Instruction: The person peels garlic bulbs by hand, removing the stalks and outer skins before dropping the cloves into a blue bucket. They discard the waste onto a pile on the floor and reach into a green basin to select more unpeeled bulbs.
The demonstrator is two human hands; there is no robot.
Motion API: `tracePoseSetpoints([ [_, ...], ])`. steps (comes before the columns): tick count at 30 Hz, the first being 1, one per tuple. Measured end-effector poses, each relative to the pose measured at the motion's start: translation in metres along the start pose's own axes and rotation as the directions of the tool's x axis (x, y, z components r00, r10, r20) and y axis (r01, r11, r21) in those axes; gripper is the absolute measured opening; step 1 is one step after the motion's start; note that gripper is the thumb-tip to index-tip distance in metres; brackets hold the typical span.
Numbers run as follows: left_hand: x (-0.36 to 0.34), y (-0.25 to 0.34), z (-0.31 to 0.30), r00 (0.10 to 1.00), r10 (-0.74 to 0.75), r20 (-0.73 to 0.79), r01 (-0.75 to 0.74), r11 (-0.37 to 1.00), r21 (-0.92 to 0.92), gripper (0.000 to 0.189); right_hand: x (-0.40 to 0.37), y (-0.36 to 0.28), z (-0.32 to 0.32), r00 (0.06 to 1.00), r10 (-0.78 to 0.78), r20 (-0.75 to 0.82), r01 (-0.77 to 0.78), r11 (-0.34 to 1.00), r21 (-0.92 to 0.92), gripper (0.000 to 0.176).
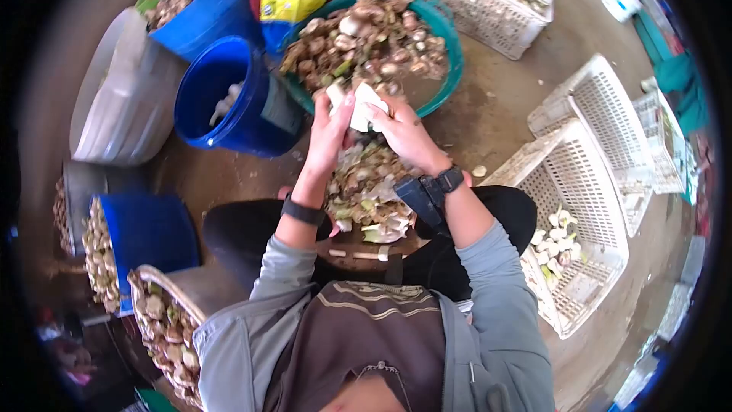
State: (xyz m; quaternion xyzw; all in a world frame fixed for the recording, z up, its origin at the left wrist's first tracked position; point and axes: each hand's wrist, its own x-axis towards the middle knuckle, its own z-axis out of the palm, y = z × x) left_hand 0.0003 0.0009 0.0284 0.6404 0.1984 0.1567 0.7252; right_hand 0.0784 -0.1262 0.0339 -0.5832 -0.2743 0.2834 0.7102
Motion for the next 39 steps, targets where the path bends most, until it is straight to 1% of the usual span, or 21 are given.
tracePoseSetpoints([
  [2, -0.005, 0.002, -0.002, 0.990, 0.019, 0.139, 0.022, 0.956, -0.292, 0.032, 0.005, -0.007, -0.004, 0.996, 0.085, -0.017, -0.069, 0.894, 0.442, 0.026],
  [5, -0.005, -0.001, -0.011, 0.901, 0.091, 0.424, 0.151, 0.850, -0.504, 0.042, 0.007, 0.015, -0.022, 0.977, 0.192, 0.089, -0.193, 0.635, 0.748, 0.018],
  [6, -0.003, 0.000, -0.012, 0.875, 0.085, 0.477, 0.139, 0.899, -0.415, 0.049, 0.007, 0.012, -0.017, 0.962, 0.271, 0.019, -0.191, 0.626, 0.756, 0.017],
  [7, -0.002, -0.002, -0.008, 0.901, 0.175, 0.398, -0.082, 0.967, -0.241, 0.047, 0.009, 0.013, -0.017, 0.965, 0.264, 0.005, -0.177, 0.632, 0.755, 0.017],
  [9, -0.005, -0.003, -0.004, 0.922, 0.132, 0.364, -0.079, 0.984, -0.157, 0.039, 0.012, 0.016, -0.015, 0.950, 0.271, -0.154, -0.047, 0.614, 0.788, 0.015],
  [10, -0.001, -0.015, -0.003, 0.936, 0.069, 0.346, 0.022, 0.967, -0.253, 0.032, 0.011, 0.014, -0.014, 0.938, 0.304, -0.168, -0.057, 0.612, 0.789, 0.012],
  [11, 0.000, -0.023, 0.001, 0.945, 0.110, 0.308, -0.012, 0.953, -0.304, 0.028, 0.012, 0.015, -0.011, 0.894, 0.368, -0.256, -0.023, 0.608, 0.794, 0.013],
  [15, -0.001, -0.035, 0.020, 0.936, 0.194, 0.295, -0.102, 0.949, -0.298, 0.029, 0.014, 0.013, -0.016, 0.905, 0.269, -0.331, 0.078, 0.659, 0.748, 0.017],
  [17, 0.008, -0.046, 0.022, 0.997, -0.043, 0.057, 0.058, 0.949, -0.310, 0.030, 0.011, 0.008, -0.011, 0.879, 0.172, -0.445, 0.098, 0.848, 0.522, 0.020],
  [19, 0.006, -0.044, 0.025, 0.982, -0.174, 0.079, 0.190, 0.859, -0.475, 0.038, 0.013, 0.008, -0.002, 0.878, 0.104, -0.468, 0.100, 0.915, 0.392, 0.022],
  [21, 0.008, -0.052, 0.013, 0.980, -0.188, 0.064, 0.192, 0.817, -0.544, 0.035, 0.007, 0.002, -0.011, 0.947, 0.196, -0.256, 0.040, 0.716, 0.697, 0.027],
  [23, 0.014, -0.058, -0.006, 0.988, -0.140, -0.070, 0.084, 0.848, -0.523, 0.032, 0.004, -0.009, -0.028, 0.988, 0.077, -0.131, 0.021, 0.786, 0.618, 0.024],
  [24, 0.015, -0.053, -0.012, 0.985, -0.096, -0.146, 0.029, 0.913, -0.408, 0.030, 0.000, -0.021, -0.028, 0.969, 0.091, -0.228, -0.037, 0.972, 0.230, 0.028],
  [25, 0.014, -0.047, -0.016, 0.976, -0.046, -0.213, -0.016, 0.960, -0.280, 0.029, 0.004, 0.000, -0.024, 0.954, -0.285, -0.095, 0.235, 0.905, -0.354, 0.028],
  [26, 0.012, -0.044, -0.020, 0.976, -0.045, -0.212, -0.014, 0.963, -0.269, 0.029, -0.001, 0.014, -0.028, 0.987, -0.111, 0.115, 0.160, 0.661, -0.734, 0.026],
  [27, 0.010, -0.037, -0.023, 0.962, 0.107, -0.252, -0.116, 0.993, -0.020, 0.026, -0.007, 0.015, -0.027, 0.967, 0.141, 0.212, 0.171, 0.257, -0.951, 0.026],
  [28, 0.011, -0.027, -0.024, 0.928, 0.274, -0.253, -0.218, 0.949, 0.229, 0.023, -0.008, 0.018, -0.020, 0.975, -0.047, 0.217, 0.221, 0.307, -0.926, 0.026],
  [29, 0.006, -0.021, -0.023, 0.879, 0.432, -0.202, -0.305, 0.835, 0.457, 0.018, -0.005, 0.022, -0.011, 0.959, -0.266, 0.099, 0.229, 0.521, -0.822, 0.023],
  [31, -0.002, -0.007, -0.018, 0.808, 0.582, -0.094, -0.403, 0.663, 0.631, 0.015, 0.007, 0.012, 0.004, 0.960, -0.280, -0.025, 0.212, 0.779, -0.590, 0.021],
  [32, -0.006, -0.002, -0.013, 0.809, 0.581, -0.092, -0.404, 0.663, 0.631, 0.015, 0.007, 0.004, 0.008, 0.954, -0.301, 0.006, 0.229, 0.713, -0.663, 0.017],
  [39, -0.017, 0.001, 0.006, 0.788, 0.616, -0.011, -0.389, 0.512, 0.766, 0.011, 0.006, 0.014, 0.003, 0.937, -0.336, -0.094, 0.180, 0.696, -0.695, 0.008],
])
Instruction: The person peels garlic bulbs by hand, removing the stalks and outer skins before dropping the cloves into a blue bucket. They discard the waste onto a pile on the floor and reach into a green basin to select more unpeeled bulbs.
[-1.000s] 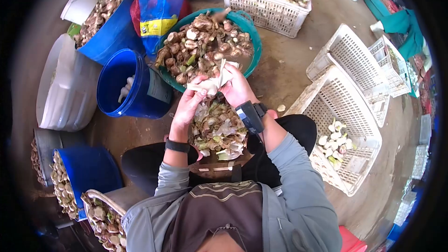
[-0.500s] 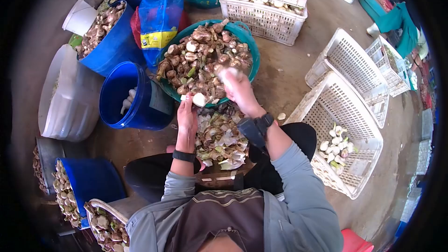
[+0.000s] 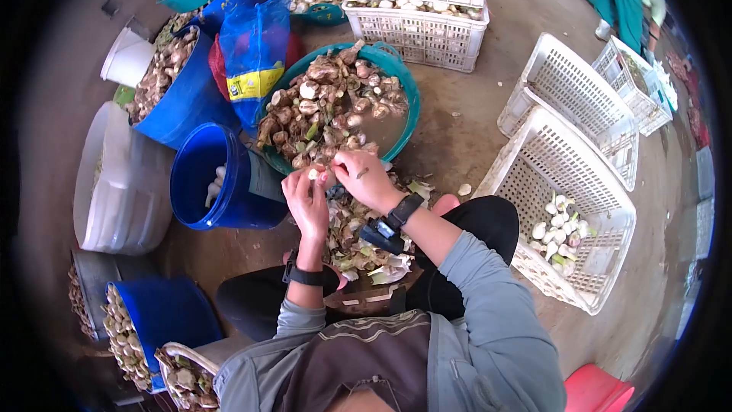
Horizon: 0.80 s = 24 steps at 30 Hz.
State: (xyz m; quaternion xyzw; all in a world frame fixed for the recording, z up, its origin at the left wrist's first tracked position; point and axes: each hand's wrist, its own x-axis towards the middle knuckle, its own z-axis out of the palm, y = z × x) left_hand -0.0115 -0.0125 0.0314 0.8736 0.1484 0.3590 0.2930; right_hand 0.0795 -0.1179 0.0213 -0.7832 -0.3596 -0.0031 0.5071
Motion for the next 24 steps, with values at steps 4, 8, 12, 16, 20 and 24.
tracePoseSetpoints([
  [4, -0.003, -0.008, 0.003, 0.997, 0.055, 0.050, -0.047, 0.987, -0.157, 0.012, -0.006, 0.010, 0.004, 0.997, 0.029, -0.072, -0.026, 0.999, 0.031, 0.012],
  [8, -0.002, -0.023, 0.005, 0.956, -0.150, 0.251, 0.290, 0.392, -0.873, 0.016, 0.003, 0.033, -0.004, 0.854, 0.348, 0.388, -0.521, 0.594, 0.613, 0.016],
  [12, 0.005, -0.030, -0.001, 0.895, -0.293, 0.337, 0.409, 0.232, -0.883, 0.020, 0.002, 0.008, -0.010, 0.899, 0.249, 0.359, -0.426, 0.685, 0.591, 0.025],
  [16, 0.005, -0.024, 0.006, 0.980, -0.170, 0.103, 0.190, 0.653, -0.733, 0.022, -0.002, 0.001, -0.003, 0.921, 0.147, 0.361, -0.339, 0.761, 0.553, 0.032],
  [20, 0.008, -0.010, 0.011, 0.939, -0.323, 0.117, 0.264, 0.459, -0.848, 0.024, -0.001, 0.000, -0.002, 0.917, 0.242, 0.317, -0.395, 0.658, 0.641, 0.024],
  [24, 0.007, -0.007, 0.011, 0.884, -0.379, 0.274, 0.312, 0.042, -0.949, 0.022, -0.003, 0.016, 0.010, 0.986, 0.167, 0.021, -0.162, 0.910, 0.381, 0.020],
])
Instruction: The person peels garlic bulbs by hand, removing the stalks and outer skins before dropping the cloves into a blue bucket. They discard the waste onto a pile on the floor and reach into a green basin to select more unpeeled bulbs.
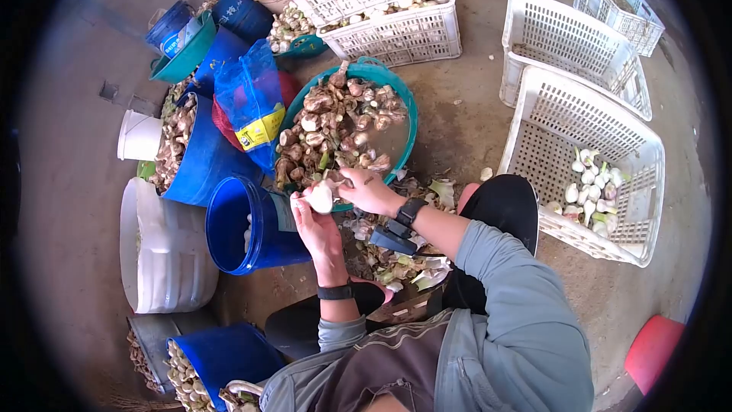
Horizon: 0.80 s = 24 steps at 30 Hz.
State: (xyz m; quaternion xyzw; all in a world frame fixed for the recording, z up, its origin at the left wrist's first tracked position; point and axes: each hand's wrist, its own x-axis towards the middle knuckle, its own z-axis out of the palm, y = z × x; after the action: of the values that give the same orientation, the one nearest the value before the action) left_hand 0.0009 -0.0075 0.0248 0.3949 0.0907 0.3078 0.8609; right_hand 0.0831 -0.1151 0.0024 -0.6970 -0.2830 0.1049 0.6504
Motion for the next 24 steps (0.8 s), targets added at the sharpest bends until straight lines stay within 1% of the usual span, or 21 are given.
tracePoseSetpoints([
  [1, 0.000, 0.002, 0.001, 1.000, 0.000, 0.000, 0.000, 1.000, 0.001, 0.022, -0.002, -0.005, -0.008, 0.993, -0.103, -0.065, 0.088, 0.975, -0.202, 0.017],
  [2, 0.000, 0.005, 0.000, 1.000, -0.014, 0.013, 0.014, 0.999, -0.041, 0.022, -0.003, -0.002, -0.010, 0.993, -0.102, -0.063, 0.087, 0.976, -0.201, 0.017],
  [3, -0.001, 0.007, -0.002, 0.999, -0.025, 0.023, 0.027, 0.996, -0.084, 0.021, -0.006, 0.005, -0.010, 0.989, -0.150, -0.005, 0.136, 0.911, -0.390, 0.016],
  [4, 0.000, 0.009, -0.004, 1.000, -0.021, 0.017, 0.023, 0.996, -0.083, 0.021, -0.008, 0.014, -0.009, 0.980, -0.188, 0.063, 0.190, 0.808, -0.558, 0.016],
  [5, 0.002, 0.010, -0.007, 0.999, -0.045, -0.002, 0.045, 0.995, -0.089, 0.021, -0.015, 0.024, -0.005, 0.959, -0.052, 0.280, 0.209, 0.794, -0.571, 0.012],
  [6, 0.004, 0.012, -0.007, 0.998, -0.066, -0.018, 0.064, 0.993, -0.098, 0.022, -0.019, 0.024, -0.007, 0.922, -0.072, 0.380, 0.321, 0.690, -0.649, 0.022],
  [8, 0.006, 0.018, -0.009, 0.998, -0.025, -0.052, 0.022, 0.998, -0.055, 0.023, -0.017, 0.025, -0.006, 0.942, -0.159, 0.296, 0.315, 0.727, -0.610, 0.037],
  [9, 0.007, 0.021, -0.014, 0.995, -0.061, -0.078, 0.055, 0.996, -0.073, 0.023, -0.012, 0.011, -0.005, 0.933, -0.282, 0.225, 0.352, 0.848, -0.396, 0.042],
  [10, 0.009, 0.022, -0.017, 0.990, -0.097, -0.102, 0.087, 0.992, -0.096, 0.023, -0.005, -0.009, -0.004, 0.917, -0.379, 0.125, 0.395, 0.904, -0.164, 0.048],
  [11, 0.013, 0.018, -0.023, 0.980, -0.137, -0.146, 0.119, 0.985, -0.127, 0.023, -0.004, -0.036, -0.007, 0.958, -0.177, 0.225, 0.133, 0.971, 0.198, 0.042],
  [12, 0.012, 0.017, -0.020, 0.980, -0.138, -0.145, 0.119, 0.984, -0.130, 0.023, -0.002, -0.042, -0.005, 0.958, -0.177, 0.226, 0.133, 0.972, 0.195, 0.042],
  [13, 0.010, 0.016, -0.016, 0.964, -0.239, -0.119, 0.224, 0.966, -0.129, 0.022, -0.001, -0.045, -0.005, 0.932, -0.284, 0.225, 0.278, 0.959, 0.060, 0.040],
  [14, 0.009, 0.014, -0.012, 0.936, -0.341, -0.093, 0.329, 0.936, -0.124, 0.022, -0.002, -0.047, -0.005, 0.892, -0.384, 0.237, 0.411, 0.908, -0.076, 0.037],
  [15, 0.010, 0.009, -0.011, 0.923, -0.348, -0.168, 0.332, 0.936, -0.113, 0.023, -0.003, -0.046, -0.006, 0.883, -0.416, 0.217, 0.448, 0.885, -0.125, 0.029],
  [16, 0.010, 0.007, -0.011, 0.922, -0.352, -0.163, 0.337, 0.935, -0.113, 0.023, -0.004, -0.045, -0.008, 0.885, -0.415, 0.212, 0.446, 0.885, -0.131, 0.029],
  [18, 0.009, 0.006, -0.010, 0.936, -0.300, -0.185, 0.312, 0.950, 0.036, 0.023, -0.006, -0.046, -0.012, 0.885, -0.413, 0.212, 0.451, 0.874, -0.181, 0.019],
  [19, 0.009, 0.006, -0.006, 0.932, -0.284, -0.225, 0.300, 0.953, 0.039, 0.022, -0.008, -0.049, -0.011, 0.889, -0.420, 0.183, 0.449, 0.877, -0.172, 0.013],
  [20, 0.011, 0.004, -0.006, 0.933, -0.283, -0.222, 0.298, 0.954, 0.039, 0.022, -0.012, -0.053, -0.011, 0.888, -0.423, 0.183, 0.452, 0.875, -0.175, 0.013],
  [22, 0.021, 0.001, -0.013, 0.944, -0.270, -0.191, 0.276, 0.961, 0.003, 0.020, -0.017, -0.062, -0.009, 0.843, -0.514, 0.158, 0.530, 0.844, -0.081, 0.010],
  [23, 0.026, 0.001, -0.019, 0.935, -0.309, -0.174, 0.309, 0.951, -0.025, 0.019, -0.026, -0.064, -0.011, 0.863, -0.426, 0.272, 0.468, 0.876, -0.114, 0.008],
  [24, 0.039, -0.004, -0.037, 0.946, -0.287, -0.149, 0.285, 0.958, -0.039, 0.018, -0.034, -0.061, -0.009, 0.879, -0.332, 0.343, 0.352, 0.936, 0.004, 0.007],
])
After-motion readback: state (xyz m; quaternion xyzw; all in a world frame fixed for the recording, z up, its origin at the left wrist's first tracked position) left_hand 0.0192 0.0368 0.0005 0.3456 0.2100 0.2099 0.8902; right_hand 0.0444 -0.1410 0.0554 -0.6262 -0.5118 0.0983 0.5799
